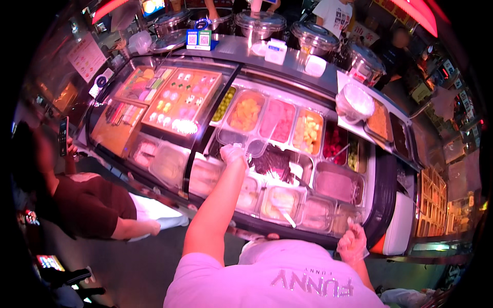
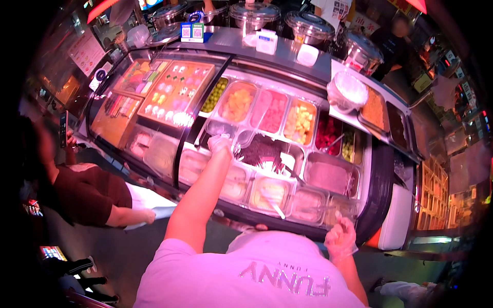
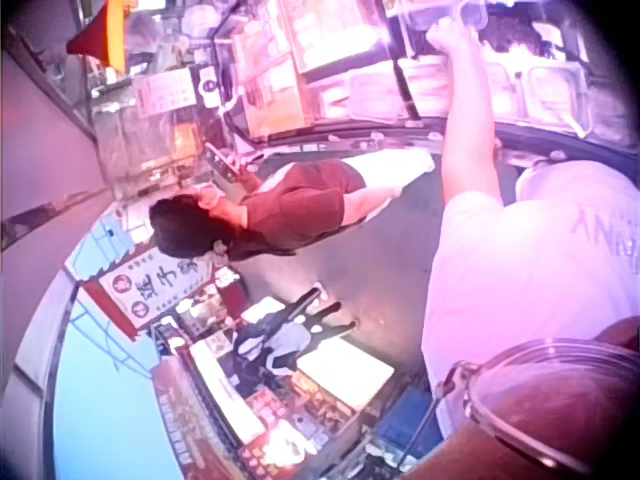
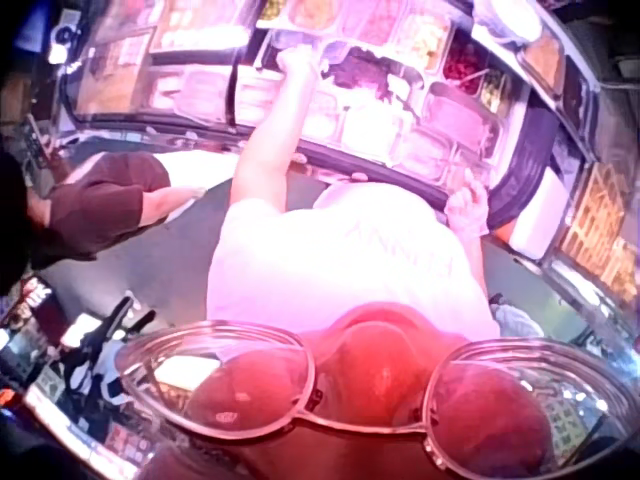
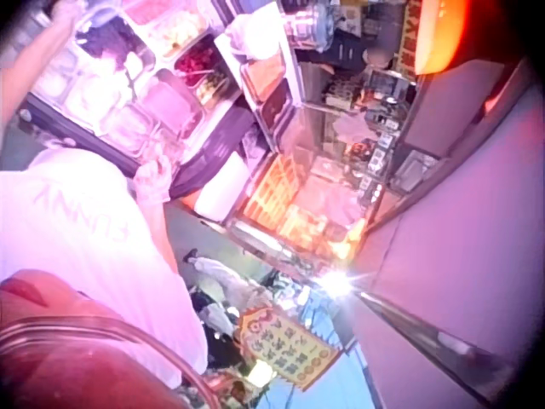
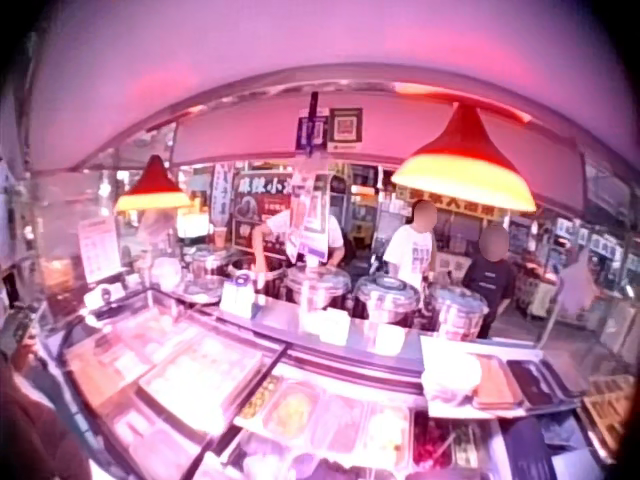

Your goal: The person assembles a dessert by scooping a white base into a plastic bag, adding various colorful fruit pieces, and sealing it. They then scoop a brown crumbly topping into a paper cone and hand it to a customer.

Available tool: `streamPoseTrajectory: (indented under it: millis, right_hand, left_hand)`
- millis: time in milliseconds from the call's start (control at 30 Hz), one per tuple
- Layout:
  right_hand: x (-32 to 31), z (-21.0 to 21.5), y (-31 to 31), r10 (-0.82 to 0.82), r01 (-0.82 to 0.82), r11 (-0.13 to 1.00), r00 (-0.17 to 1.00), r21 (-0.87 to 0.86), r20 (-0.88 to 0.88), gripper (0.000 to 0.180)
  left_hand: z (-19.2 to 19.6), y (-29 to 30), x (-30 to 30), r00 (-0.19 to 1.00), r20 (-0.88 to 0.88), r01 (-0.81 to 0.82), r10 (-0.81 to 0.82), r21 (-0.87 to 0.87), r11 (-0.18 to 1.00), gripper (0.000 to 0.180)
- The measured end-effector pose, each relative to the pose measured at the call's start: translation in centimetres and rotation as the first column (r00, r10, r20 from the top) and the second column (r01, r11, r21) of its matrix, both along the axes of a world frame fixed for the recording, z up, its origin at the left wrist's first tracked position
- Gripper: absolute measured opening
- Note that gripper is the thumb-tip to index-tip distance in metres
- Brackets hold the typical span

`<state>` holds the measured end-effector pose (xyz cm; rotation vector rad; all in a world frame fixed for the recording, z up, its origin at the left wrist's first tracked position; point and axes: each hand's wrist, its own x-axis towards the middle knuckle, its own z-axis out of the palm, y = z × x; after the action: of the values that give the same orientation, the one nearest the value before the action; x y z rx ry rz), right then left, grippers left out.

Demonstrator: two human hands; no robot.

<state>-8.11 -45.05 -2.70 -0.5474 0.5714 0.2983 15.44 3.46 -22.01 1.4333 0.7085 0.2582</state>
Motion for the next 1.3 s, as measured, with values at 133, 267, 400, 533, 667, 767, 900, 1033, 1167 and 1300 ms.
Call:
streamPoseTrajectory:
  millis: [133,267,400,533,667,767,900,1033,1167,1300]
  right_hand:
    - [-1.7,1.0,0.9,-0.115,0.098,0.968,0.992,-0.232,-0.06,0.025]
    - [-1.9,1.2,2.1,-0.046,0.039,0.955,0.999,-0.295,-0.015,0.025]
    - [-2.8,1.6,3.2,-0.056,0.031,0.937,0.997,-0.349,-0.062,0.024]
    - [-1.2,1.3,5.1,0.064,-0.104,0.936,0.99,-0.336,-0.13,0.021]
    - [1.4,0.1,7.2,0.174,-0.265,0.881,0.952,-0.391,-0.253,0.015]
    - [3.8,0.4,10.3,0.247,-0.395,0.718,0.914,-0.573,-0.322,0.013]
    - [5.6,-1.1,11.9,0.394,-0.583,0.387,0.805,-0.714,-0.444,0.014]
    - [7.4,-1.1,13.7,0.458,-0.612,0.338,0.77,-0.715,-0.444,0.014]
    - [6.8,-1.5,13.3,0.582,-0.661,0.33,0.705,-0.674,-0.405,0.017]
    - [5.4,-1.0,12.2,0.569,-0.669,0.332,0.704,-0.665,-0.425,0.018]
  left_hand:
    - [11.8,-2.3,5.0,0.579,-0.795,0.811,-0.181,0.536,0.235,0.011]
    - [8.2,2.2,10.1,0.462,-0.887,0.887,-0.021,0.462,-0.016,0.031]
    - [7.4,1.3,11.9,0.374,-0.92,0.927,-0.119,0.375,0.019,0.032]
    - [2.0,3.2,13.0,0.459,-0.886,0.888,-0.067,0.455,0.066,0.031]
    - [0.5,4.1,11.9,0.514,-0.854,0.845,-0.081,0.52,-0.122,0.033]
    - [3.1,0.3,8.1,0.917,-0.379,0.381,-0.122,0.744,0.549,0.023]
    - [8.6,-3.4,-1.7,0.955,0.047,0.218,-0.294,0.562,0.798,0.029]
    - [8.1,-7.2,-12.7,0.852,0.073,0.426,-0.518,0.478,0.768,0.024]
    - [7.3,-9.0,-14.0,0.713,0.128,0.34,-0.689,0.797,0.5,0.012]
    - [9.7,-10.9,-8.7,0.699,0.094,0.199,-0.709,0.927,0.319,0.013]
